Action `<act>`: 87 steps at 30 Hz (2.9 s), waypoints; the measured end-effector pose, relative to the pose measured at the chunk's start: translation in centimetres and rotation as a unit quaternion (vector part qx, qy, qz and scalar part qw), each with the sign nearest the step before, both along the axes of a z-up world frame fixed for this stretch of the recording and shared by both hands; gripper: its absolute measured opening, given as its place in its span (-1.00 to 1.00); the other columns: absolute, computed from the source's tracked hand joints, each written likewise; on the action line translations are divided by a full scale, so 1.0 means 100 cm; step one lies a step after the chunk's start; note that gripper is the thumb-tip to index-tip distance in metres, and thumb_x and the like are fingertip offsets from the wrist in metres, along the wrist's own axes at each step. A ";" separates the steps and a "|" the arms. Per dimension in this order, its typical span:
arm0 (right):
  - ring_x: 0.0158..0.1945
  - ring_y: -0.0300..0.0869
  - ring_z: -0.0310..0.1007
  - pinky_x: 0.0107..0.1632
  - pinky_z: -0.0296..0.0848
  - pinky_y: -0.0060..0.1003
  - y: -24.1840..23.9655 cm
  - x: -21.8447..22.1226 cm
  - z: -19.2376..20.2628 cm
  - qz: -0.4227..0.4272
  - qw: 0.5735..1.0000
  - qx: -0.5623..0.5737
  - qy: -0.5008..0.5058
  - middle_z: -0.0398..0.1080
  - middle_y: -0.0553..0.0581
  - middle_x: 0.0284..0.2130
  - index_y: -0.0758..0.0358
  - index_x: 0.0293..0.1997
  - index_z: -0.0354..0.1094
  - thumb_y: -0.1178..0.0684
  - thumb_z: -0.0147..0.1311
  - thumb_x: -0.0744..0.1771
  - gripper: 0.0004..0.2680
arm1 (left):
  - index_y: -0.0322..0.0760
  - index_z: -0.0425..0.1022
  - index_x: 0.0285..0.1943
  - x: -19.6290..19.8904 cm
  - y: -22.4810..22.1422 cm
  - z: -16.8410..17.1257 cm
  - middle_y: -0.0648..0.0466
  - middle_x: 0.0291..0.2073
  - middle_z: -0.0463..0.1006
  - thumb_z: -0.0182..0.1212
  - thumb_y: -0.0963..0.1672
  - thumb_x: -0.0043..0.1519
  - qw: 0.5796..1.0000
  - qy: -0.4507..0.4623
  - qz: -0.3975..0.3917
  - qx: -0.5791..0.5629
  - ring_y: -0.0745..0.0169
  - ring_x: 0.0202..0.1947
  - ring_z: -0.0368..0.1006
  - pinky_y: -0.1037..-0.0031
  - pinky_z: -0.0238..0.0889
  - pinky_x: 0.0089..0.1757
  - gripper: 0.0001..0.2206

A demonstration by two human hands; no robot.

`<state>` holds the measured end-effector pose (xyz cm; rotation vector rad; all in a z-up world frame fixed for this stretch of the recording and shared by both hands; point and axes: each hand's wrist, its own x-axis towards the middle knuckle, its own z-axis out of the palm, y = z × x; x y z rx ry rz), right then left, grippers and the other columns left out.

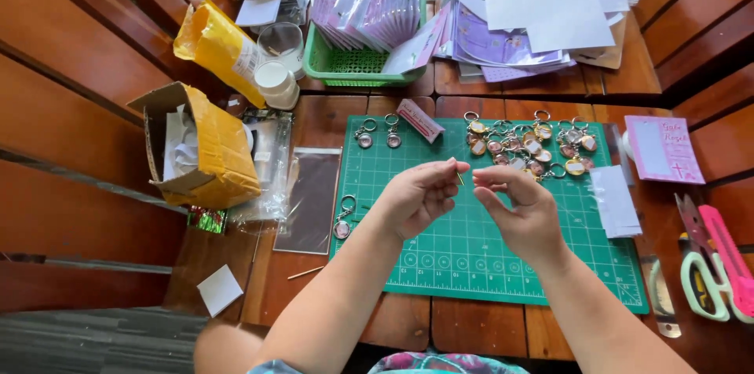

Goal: The person places a keychain onto a decorative backing card, slides it into a plastic sleeve, and seals the package by hand. They then repeat the process with a different keychain and a backing card.

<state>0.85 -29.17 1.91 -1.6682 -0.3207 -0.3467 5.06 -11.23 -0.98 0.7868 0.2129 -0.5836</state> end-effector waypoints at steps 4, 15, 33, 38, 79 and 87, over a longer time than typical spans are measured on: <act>-0.19 -0.21 0.56 -0.05 0.55 -0.27 0.001 0.007 0.008 0.042 0.997 -0.026 -0.054 0.57 0.13 -0.27 0.27 -0.15 0.61 0.29 0.29 0.26 -0.86 | -0.26 0.65 -0.20 -0.002 -0.008 -0.004 0.11 -0.47 0.62 0.30 -0.08 0.31 0.995 0.047 -0.048 -0.072 0.44 -0.46 0.47 0.64 0.39 -0.40 -0.83; -0.25 -0.27 0.48 -0.13 0.57 -0.31 -0.011 0.021 -0.006 0.085 0.996 -0.015 -0.028 0.51 0.13 -0.34 0.30 -0.25 0.60 0.34 0.30 0.24 -0.88 | -0.41 0.60 -0.10 -0.002 -0.017 -0.004 -0.04 -0.46 0.64 0.41 -0.22 0.20 0.998 0.034 0.020 -0.045 0.32 -0.47 0.63 0.62 0.53 -0.39 -0.85; -0.31 -0.21 0.56 -0.16 0.65 -0.21 -0.014 0.022 -0.023 0.062 0.959 0.217 0.170 0.49 0.27 -0.31 0.54 -0.28 0.46 0.39 0.23 0.27 -0.95 | -0.54 0.63 -0.09 -0.025 -0.037 0.012 -0.16 -0.37 0.68 0.38 -0.29 0.18 0.963 -0.190 0.141 0.126 0.24 -0.34 0.65 0.45 0.61 -0.22 -0.85; -0.34 -0.22 0.56 -0.19 0.66 -0.23 -0.012 0.021 -0.015 0.051 0.964 0.186 0.182 0.50 0.25 -0.35 0.54 -0.30 0.47 0.38 0.26 0.26 -0.95 | -0.57 0.62 -0.10 -0.025 -0.038 0.007 -0.21 -0.37 0.67 0.35 -0.31 0.18 0.963 -0.188 0.149 0.122 0.18 -0.35 0.66 0.39 0.63 -0.23 -0.86; -0.28 -0.20 0.58 -0.10 0.64 -0.25 -0.069 -0.005 -0.079 -0.150 0.958 0.134 0.207 0.59 0.30 -0.30 0.44 -0.06 0.55 0.32 0.30 0.28 -0.83 | 0.12 0.64 -0.17 0.168 -0.075 -0.050 0.20 -0.35 0.69 0.28 0.04 0.20 0.763 -0.253 0.105 0.585 0.07 -0.12 0.63 0.28 0.45 -0.10 -0.86; -0.18 -0.11 0.60 -0.05 0.64 -0.24 -0.072 -0.001 -0.092 -0.161 0.955 0.171 0.180 0.57 0.34 -0.25 0.47 -0.06 0.52 0.34 0.26 0.30 -0.85 | -0.28 0.56 -0.11 0.113 -0.058 -0.004 0.03 -0.35 0.70 0.27 -0.14 0.33 0.897 -0.311 0.225 0.220 0.59 -0.51 0.35 0.72 0.21 -0.41 -0.90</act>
